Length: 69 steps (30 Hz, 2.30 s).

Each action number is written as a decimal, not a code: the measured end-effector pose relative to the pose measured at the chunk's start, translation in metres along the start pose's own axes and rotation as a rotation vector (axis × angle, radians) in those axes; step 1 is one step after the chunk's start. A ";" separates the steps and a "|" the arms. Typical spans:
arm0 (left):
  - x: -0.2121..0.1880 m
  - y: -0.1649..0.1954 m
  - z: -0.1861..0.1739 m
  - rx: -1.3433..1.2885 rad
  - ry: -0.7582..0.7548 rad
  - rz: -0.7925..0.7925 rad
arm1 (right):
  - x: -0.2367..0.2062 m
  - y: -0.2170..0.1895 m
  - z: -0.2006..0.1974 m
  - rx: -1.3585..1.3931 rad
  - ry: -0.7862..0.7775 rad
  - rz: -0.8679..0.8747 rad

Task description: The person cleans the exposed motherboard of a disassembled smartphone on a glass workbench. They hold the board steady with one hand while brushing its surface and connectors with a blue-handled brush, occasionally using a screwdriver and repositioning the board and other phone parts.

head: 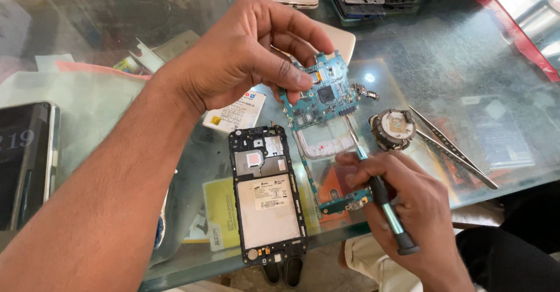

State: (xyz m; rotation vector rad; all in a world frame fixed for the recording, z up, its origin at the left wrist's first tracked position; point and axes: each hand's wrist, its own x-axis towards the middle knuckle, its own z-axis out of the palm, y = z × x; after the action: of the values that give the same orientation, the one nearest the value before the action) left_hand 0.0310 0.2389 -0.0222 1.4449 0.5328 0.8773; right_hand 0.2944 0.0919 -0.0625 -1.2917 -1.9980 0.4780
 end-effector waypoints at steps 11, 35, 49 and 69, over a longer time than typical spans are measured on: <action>0.010 -0.011 0.036 -0.023 -0.231 -0.203 | -0.001 0.025 0.001 0.950 0.270 0.364; 0.011 -0.015 0.045 0.180 -0.265 -0.264 | 0.010 -0.004 0.009 0.469 0.277 0.314; 0.012 -0.018 0.057 0.557 -0.258 -0.311 | -0.044 0.035 -0.006 0.196 0.076 0.280; 0.007 -0.004 0.073 0.830 -0.322 -0.453 | -0.039 0.018 0.003 0.249 0.185 0.214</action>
State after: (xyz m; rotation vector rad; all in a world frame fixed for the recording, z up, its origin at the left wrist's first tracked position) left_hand 0.0927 0.1997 -0.0175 2.0394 0.9928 0.0233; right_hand 0.3139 0.0650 -0.0895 -1.3450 -1.6016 0.6608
